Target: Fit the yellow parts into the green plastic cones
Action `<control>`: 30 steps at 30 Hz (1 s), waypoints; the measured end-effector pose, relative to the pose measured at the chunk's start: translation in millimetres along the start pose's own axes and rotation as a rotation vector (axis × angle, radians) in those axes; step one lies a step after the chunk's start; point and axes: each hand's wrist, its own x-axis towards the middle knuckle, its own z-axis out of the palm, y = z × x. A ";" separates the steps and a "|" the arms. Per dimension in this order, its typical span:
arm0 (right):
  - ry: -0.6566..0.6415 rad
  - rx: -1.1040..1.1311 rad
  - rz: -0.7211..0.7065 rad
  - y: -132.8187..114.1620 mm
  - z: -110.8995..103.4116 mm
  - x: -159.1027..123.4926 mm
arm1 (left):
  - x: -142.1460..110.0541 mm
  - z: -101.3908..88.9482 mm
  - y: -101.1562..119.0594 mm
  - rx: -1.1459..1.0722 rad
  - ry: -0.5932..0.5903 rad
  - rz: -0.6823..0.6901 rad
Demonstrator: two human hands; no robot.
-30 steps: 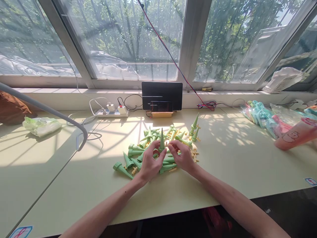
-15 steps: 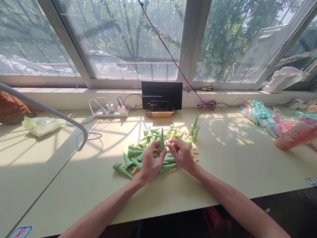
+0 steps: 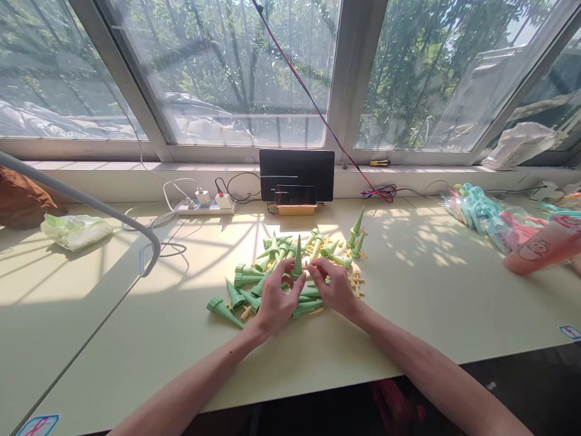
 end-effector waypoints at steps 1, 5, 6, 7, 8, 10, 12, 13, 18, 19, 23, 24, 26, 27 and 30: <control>-0.002 -0.005 0.006 0.3 -0.2 0.5 | -0.5 0.2 -1.1 0.007 0.000 0.000; -0.015 -0.018 0.014 0.1 -1.3 1.9 | -2.0 0.9 -4.7 0.033 -0.003 -0.016; -0.021 -0.015 0.017 -0.2 -1.6 1.8 | -2.0 0.9 -4.8 0.033 -0.004 -0.014; -0.026 -0.008 0.022 -0.7 -1.9 1.7 | -1.7 0.8 -4.4 0.028 -0.008 -0.010; -0.032 0.002 0.027 -1.3 -2.1 1.4 | -1.3 0.6 -3.6 0.016 -0.011 -0.005; -0.034 0.023 0.033 -2.4 -2.2 0.6 | 0.0 0.0 -1.6 -0.012 -0.017 0.001; -0.031 0.041 0.025 -3.4 -2.1 0.1 | 1.2 -0.5 0.2 -0.025 -0.007 -0.001; -0.031 0.048 0.017 -3.7 -1.9 0.0 | 1.7 -0.6 0.8 -0.023 0.006 -0.003; -0.029 0.042 -0.014 -3.0 -1.2 0.3 | 1.9 -0.3 1.3 -0.018 0.021 -0.009; -0.025 0.034 -0.015 -2.6 -1.1 0.4 | 1.7 -0.1 1.2 -0.023 0.013 -0.009; -0.027 0.007 -0.001 -0.6 -1.1 0.5 | 0.8 -0.1 0.3 -0.014 0.000 0.006; -0.030 0.004 0.003 -0.3 -1.2 0.5 | 0.5 -0.2 0.0 -0.006 0.001 0.009; -0.031 0.002 0.004 0.3 -1.5 0.8 | -0.2 -0.2 -0.6 0.007 0.000 0.012; -0.028 -0.003 0.003 0.5 -1.6 1.0 | -0.6 -0.2 -0.9 0.012 -0.001 0.013; -0.020 -0.029 -0.007 0.7 -2.0 2.0 | -1.4 -0.1 -1.1 0.025 -0.005 0.010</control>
